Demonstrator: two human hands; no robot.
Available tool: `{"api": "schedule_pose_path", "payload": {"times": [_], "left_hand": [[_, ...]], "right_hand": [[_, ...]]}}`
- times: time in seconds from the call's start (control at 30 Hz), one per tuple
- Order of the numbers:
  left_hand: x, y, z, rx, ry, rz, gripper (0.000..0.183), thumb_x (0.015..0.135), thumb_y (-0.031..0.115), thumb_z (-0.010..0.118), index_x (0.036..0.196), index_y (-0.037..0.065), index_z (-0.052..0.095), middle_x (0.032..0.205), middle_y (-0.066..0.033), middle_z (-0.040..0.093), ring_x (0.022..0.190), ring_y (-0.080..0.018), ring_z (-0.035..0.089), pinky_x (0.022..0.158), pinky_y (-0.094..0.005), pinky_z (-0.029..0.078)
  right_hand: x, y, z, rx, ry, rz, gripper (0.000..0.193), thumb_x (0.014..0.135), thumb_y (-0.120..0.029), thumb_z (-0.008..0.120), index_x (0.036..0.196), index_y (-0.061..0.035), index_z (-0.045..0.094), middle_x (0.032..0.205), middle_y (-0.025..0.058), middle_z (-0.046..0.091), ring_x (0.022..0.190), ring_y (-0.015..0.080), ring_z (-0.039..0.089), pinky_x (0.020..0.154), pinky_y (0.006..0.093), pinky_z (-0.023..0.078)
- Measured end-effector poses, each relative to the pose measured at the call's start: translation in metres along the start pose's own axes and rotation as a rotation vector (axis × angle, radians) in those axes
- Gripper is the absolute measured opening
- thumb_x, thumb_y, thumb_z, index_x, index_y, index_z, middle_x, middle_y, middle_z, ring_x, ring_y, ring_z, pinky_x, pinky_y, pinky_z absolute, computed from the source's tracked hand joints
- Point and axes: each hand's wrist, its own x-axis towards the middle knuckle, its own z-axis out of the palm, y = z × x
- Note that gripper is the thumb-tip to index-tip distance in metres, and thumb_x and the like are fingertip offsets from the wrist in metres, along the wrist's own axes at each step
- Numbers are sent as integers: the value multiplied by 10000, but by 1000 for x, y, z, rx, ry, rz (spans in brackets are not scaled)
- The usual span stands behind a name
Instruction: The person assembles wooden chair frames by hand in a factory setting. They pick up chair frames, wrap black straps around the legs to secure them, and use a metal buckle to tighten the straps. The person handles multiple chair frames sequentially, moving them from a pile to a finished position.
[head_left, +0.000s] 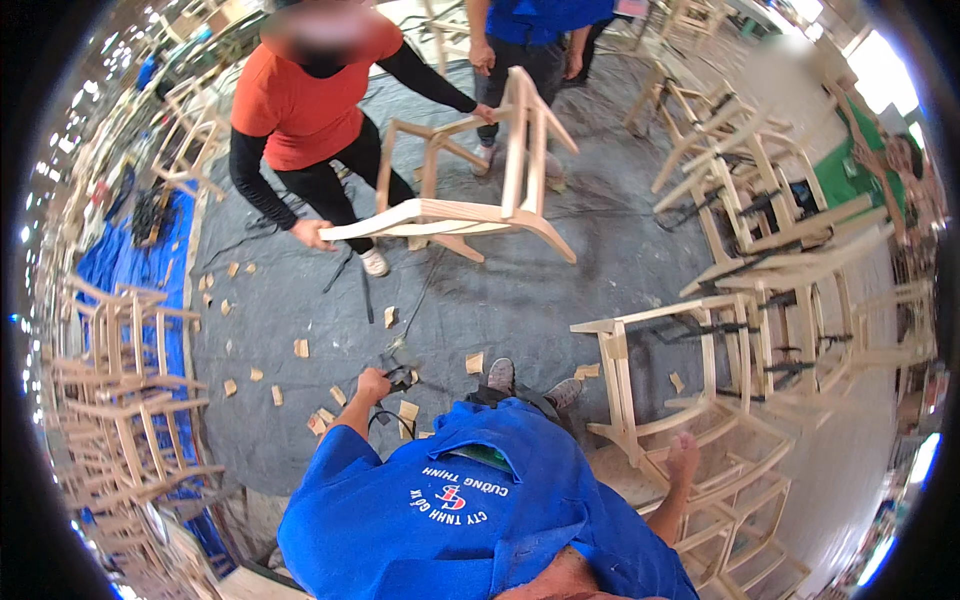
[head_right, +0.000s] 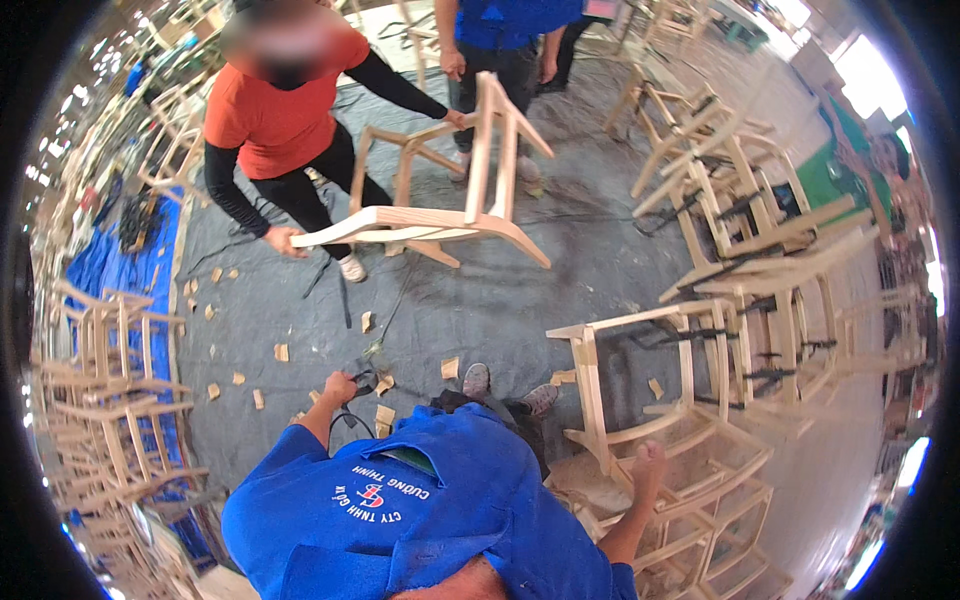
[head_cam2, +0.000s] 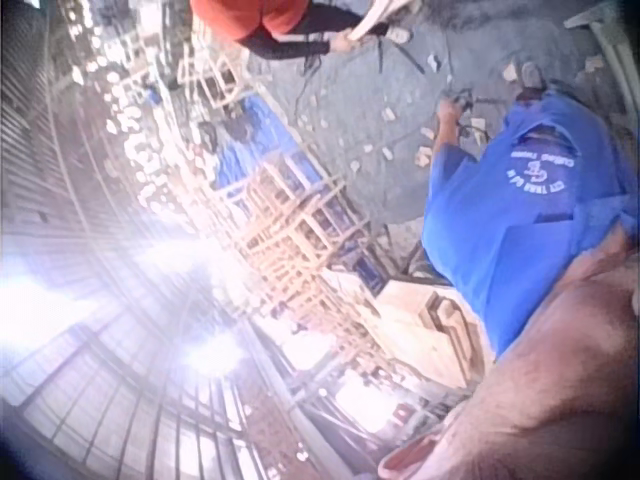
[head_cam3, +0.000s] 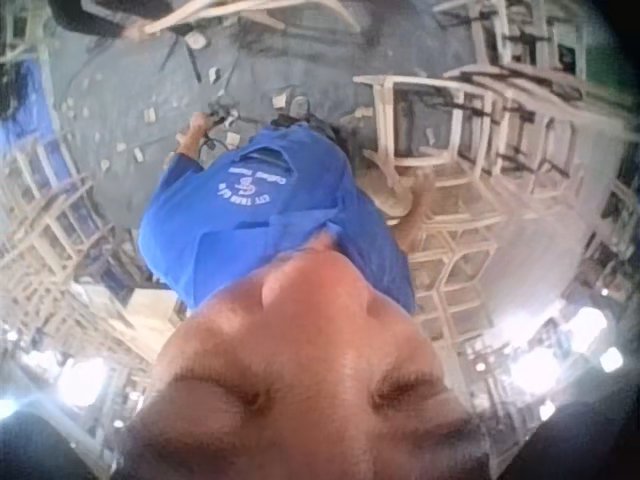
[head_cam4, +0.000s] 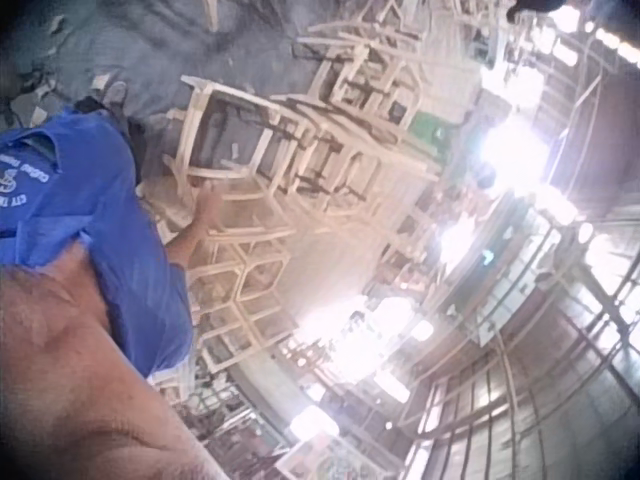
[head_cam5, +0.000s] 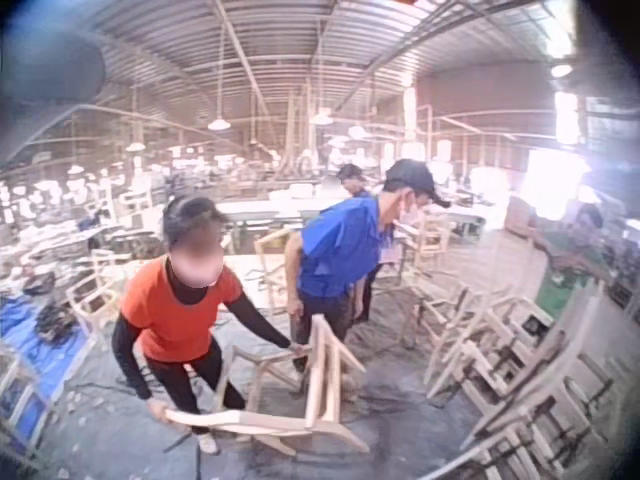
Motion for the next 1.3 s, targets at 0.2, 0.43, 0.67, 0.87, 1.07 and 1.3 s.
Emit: {"api": "schedule_pose_path", "payload": {"times": [0.2, 0.43, 0.67, 0.87, 1.07, 1.3], "left_hand": [[2, 49, 23, 20, -404, 74, 304, 787, 236, 704, 1072, 176, 790, 947, -151, 761, 871, -316, 738, 749, -402, 577], [2, 87, 37, 286, -477, 385, 336, 774, 263, 639, 1059, 132, 758, 989, -211, 727, 927, -388, 702, 836, -451, 557], [-1, 117, 42, 378, -415, 473, 332, 783, 207, 582, 1056, 133, 756, 1049, -210, 718, 1012, -399, 680, 870, -474, 552], [1, 119, 71, 256, -478, 597, 343, 791, 204, 579, 1079, 153, 758, 1038, -191, 722, 981, -386, 690, 860, -470, 556], [-6, 125, 54, 489, -494, 549, 340, 801, 222, 555, 1052, 140, 771, 988, -205, 730, 928, -398, 708, 850, -484, 568], [24, 160, 53, 315, -344, 718, 427, 762, 164, 587, 1152, 202, 755, 1001, -181, 737, 919, -382, 716, 834, -471, 575]], "right_hand": [[-24, -31, -82, -546, 333, -62, 273, 875, -168, 673, 1111, -30, 665, 1137, 208, 660, 1140, 388, 586, 991, 480, 452], [-40, -28, -148, -743, 585, 340, 439, 881, -262, 702, 1256, -45, 633, 1235, 236, 623, 1222, 373, 559, 1043, 489, 433], [-51, 54, -124, 426, 256, 971, 612, 911, -289, 681, 1395, 11, 457, 1142, 255, 643, 1053, 317, 656, 934, 473, 519], [-49, 102, -124, -238, 715, 188, 521, 910, -157, 642, 1342, 32, 420, 1015, 163, 639, 815, 255, 660, 622, 342, 534], [-52, 97, -42, 413, 687, 711, 601, 893, -127, 670, 1390, 87, 407, 1091, 252, 655, 876, 317, 701, 709, 395, 606], [-87, 97, -71, 462, 710, 816, 560, 876, -51, 667, 1358, 111, 432, 1114, 236, 645, 846, 307, 695, 659, 381, 622]]}}
